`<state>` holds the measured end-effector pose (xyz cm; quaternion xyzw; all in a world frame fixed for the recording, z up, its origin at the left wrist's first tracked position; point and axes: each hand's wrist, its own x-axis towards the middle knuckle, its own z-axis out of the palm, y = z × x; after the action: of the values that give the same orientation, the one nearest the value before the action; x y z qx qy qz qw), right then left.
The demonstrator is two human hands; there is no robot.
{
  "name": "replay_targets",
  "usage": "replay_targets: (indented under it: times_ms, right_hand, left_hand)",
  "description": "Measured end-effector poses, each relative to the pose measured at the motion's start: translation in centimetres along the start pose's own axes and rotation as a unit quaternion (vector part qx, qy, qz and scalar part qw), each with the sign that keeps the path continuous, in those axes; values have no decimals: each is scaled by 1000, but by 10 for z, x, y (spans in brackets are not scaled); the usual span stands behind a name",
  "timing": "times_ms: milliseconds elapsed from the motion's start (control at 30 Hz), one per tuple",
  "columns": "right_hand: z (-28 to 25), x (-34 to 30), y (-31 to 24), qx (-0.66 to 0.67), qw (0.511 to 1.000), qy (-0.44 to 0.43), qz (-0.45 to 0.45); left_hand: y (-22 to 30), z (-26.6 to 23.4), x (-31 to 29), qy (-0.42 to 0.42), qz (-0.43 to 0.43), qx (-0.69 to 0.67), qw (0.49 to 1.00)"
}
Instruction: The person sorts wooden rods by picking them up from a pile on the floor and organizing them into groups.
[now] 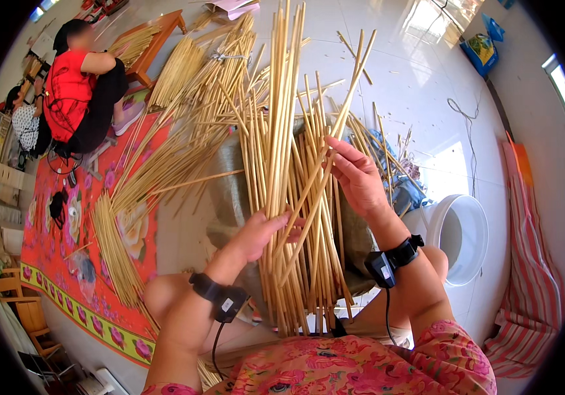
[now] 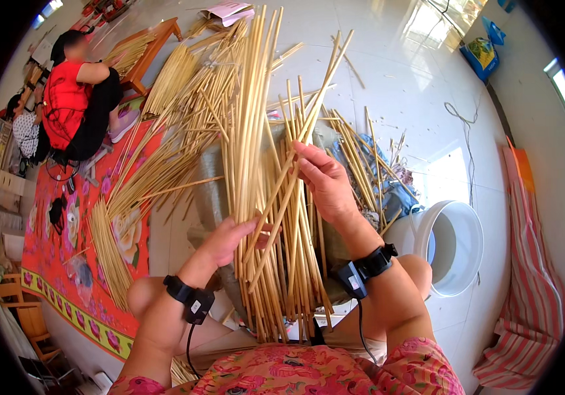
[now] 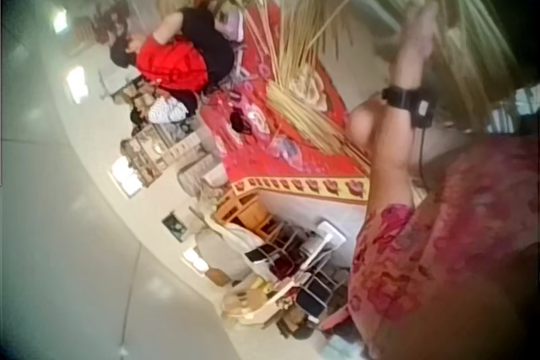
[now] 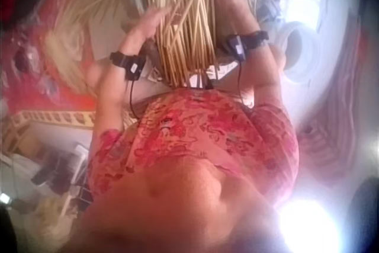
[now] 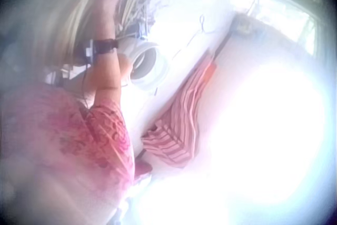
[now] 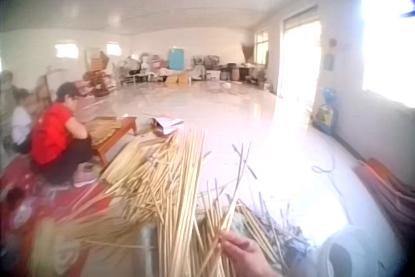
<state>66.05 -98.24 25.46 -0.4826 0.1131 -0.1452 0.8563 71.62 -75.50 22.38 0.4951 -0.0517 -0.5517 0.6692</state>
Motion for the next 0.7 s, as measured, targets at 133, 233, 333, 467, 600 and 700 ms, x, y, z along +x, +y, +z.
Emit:
replay_targets:
  times_ms: [133,233,333,467,600,700]
  right_hand:
    - [7,-2,1,-14,1000,20,9]
    - [5,-2,5,-38,999,29,6]
    - [3,-4,11,-69,997,27,-10]
    - [10,-9,20,-140,989,36,-24]
    - [8,-9,22,-183,983,12,-22]
    - [8,-8,23,-199,980,-2,-16]
  left_hand:
    - [-5,-2,-1,-21,-13,24,999]
    - [-9,-2,-1,-17,-10,35,999]
    - [-8,1,-2,-14,-8,20,1000]
    - [-2,7,-6,-33,0,24,999]
    - [1,8,-8,-49,6,69,996]
    - [1,6,-9,-64,-2,71,995]
